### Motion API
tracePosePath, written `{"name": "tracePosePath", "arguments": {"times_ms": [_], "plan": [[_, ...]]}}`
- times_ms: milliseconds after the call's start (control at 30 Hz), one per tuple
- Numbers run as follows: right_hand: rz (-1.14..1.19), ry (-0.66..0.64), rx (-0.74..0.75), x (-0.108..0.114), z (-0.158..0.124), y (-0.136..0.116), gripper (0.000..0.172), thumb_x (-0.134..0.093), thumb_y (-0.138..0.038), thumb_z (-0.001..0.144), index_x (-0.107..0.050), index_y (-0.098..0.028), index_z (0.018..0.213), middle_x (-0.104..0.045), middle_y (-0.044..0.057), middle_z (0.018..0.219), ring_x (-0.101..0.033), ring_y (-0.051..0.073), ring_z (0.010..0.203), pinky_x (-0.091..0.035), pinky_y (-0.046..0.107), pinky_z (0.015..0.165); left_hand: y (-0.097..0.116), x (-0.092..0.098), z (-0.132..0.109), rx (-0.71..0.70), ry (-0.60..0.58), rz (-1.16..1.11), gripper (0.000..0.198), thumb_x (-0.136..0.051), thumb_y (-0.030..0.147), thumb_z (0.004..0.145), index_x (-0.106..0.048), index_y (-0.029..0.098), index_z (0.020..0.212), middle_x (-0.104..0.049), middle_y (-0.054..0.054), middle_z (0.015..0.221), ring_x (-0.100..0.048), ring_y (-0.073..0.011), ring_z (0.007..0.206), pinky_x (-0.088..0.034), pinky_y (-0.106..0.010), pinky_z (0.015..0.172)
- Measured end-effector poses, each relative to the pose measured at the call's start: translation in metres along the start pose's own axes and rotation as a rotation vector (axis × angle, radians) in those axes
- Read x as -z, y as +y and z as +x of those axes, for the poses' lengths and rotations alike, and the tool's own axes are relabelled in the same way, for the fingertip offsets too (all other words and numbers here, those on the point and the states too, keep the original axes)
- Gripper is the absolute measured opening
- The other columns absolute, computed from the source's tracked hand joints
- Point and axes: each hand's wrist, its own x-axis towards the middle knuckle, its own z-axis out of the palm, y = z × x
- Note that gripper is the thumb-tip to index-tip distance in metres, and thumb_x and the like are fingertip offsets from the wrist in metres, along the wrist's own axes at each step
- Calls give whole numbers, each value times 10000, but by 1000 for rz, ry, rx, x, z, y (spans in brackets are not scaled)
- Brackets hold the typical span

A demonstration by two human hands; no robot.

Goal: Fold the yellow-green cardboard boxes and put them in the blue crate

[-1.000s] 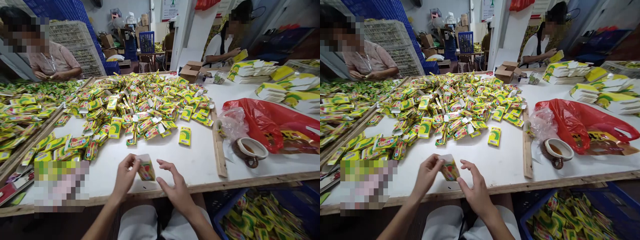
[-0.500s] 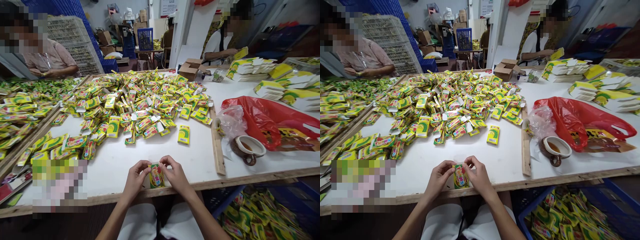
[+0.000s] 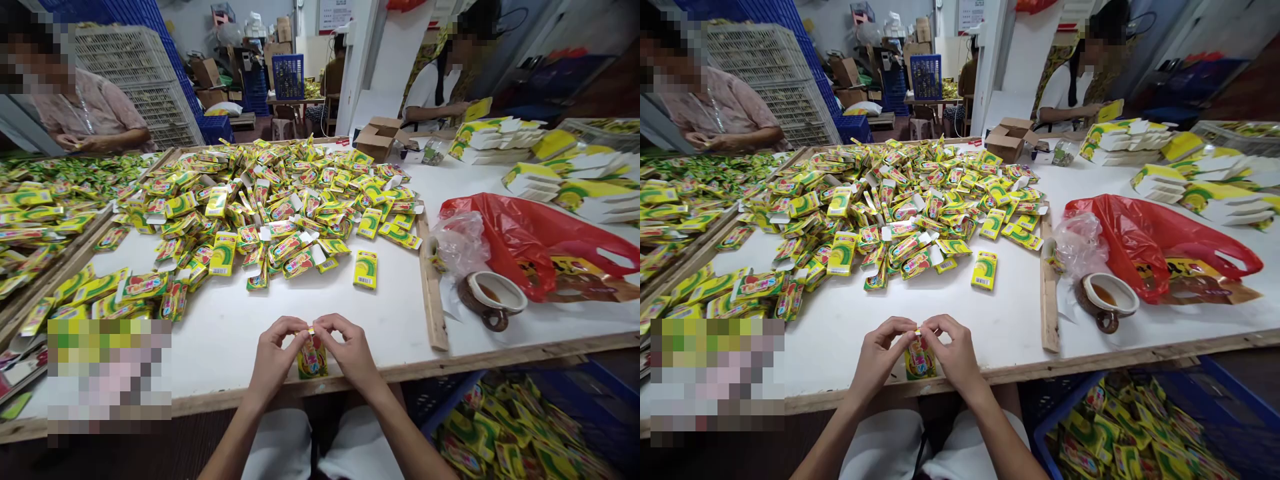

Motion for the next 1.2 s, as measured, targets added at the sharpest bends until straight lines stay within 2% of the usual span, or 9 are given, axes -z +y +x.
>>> {"name": "tracePosePath", "arguments": {"times_ms": [200, 400, 500, 700, 800, 1000, 1067, 1200], "plan": [[-72, 38, -90, -3, 8, -7, 119, -581, -242, 823, -675, -173, 794, -678, 24, 733, -584, 153, 680, -460, 263, 657, 3, -7, 2, 105, 97, -3, 158, -642, 294, 772, -665, 153, 839, -665, -38, 793, -594, -152, 757, -469, -247, 703], [-113, 22, -121, -3, 15, -7, 132, -576, -254, 820, -656, -168, 762, -658, 10, 692, -538, 134, 607, -431, 242, 603, 1, -11, 8, 129, 137, -54, 163, -644, 304, 767, -656, 144, 795, -644, -17, 721, -564, -125, 678, -446, -222, 645], [-118, 7, -118, -2, 15, -7, 130, -574, -249, 825, -653, -172, 758, -649, 4, 689, -541, 135, 616, -428, 241, 609, 2, -12, 5, 124, 132, -66, 162, -634, 307, 780, -652, 147, 799, -646, -18, 726, -572, -129, 689, -449, -224, 656], [-14, -60, -89, 2, 4, -4, 88, -612, -240, 818, -677, -180, 823, -683, 16, 792, -601, 152, 735, -456, 249, 688, -1, -8, -9, 92, 62, -122, 143, -638, 284, 784, -670, 163, 854, -673, -53, 894, -608, -181, 881, -471, -276, 802], [33, -61, -103, 3, 0, -2, 93, -620, -245, 817, -686, -180, 822, -691, 24, 802, -615, 162, 762, -464, 258, 707, -2, -7, -10, 86, 26, -107, 139, -626, 285, 796, -663, 166, 858, -669, -54, 889, -608, -183, 880, -471, -282, 807], [83, -34, -171, 8, 6, -1, 108, -600, -262, 824, -659, -171, 823, -670, 24, 780, -611, 165, 745, -473, 272, 709, -2, -12, -3, 112, -16, -155, 287, -635, 298, 788, -586, 189, 1050, -651, -56, 944, -605, -188, 914, -473, -290, 809], [110, -36, -197, 6, 9, 0, 113, -615, -270, 807, -644, -163, 785, -657, 21, 747, -602, 161, 712, -475, 272, 692, -4, -19, -4, 105, 22, -176, 275, -624, 313, 793, -580, 188, 1034, -637, -54, 941, -599, -185, 900, -473, -281, 793], [135, -38, -211, -1, 11, 1, 117, -643, -272, 773, -637, -156, 753, -656, 25, 740, -597, 164, 714, -479, 281, 705, -9, -40, -8, 88, 206, -174, 187, -552, 324, 839, -552, 198, 978, -590, -37, 953, -574, -166, 906, -453, -273, 817]]}}
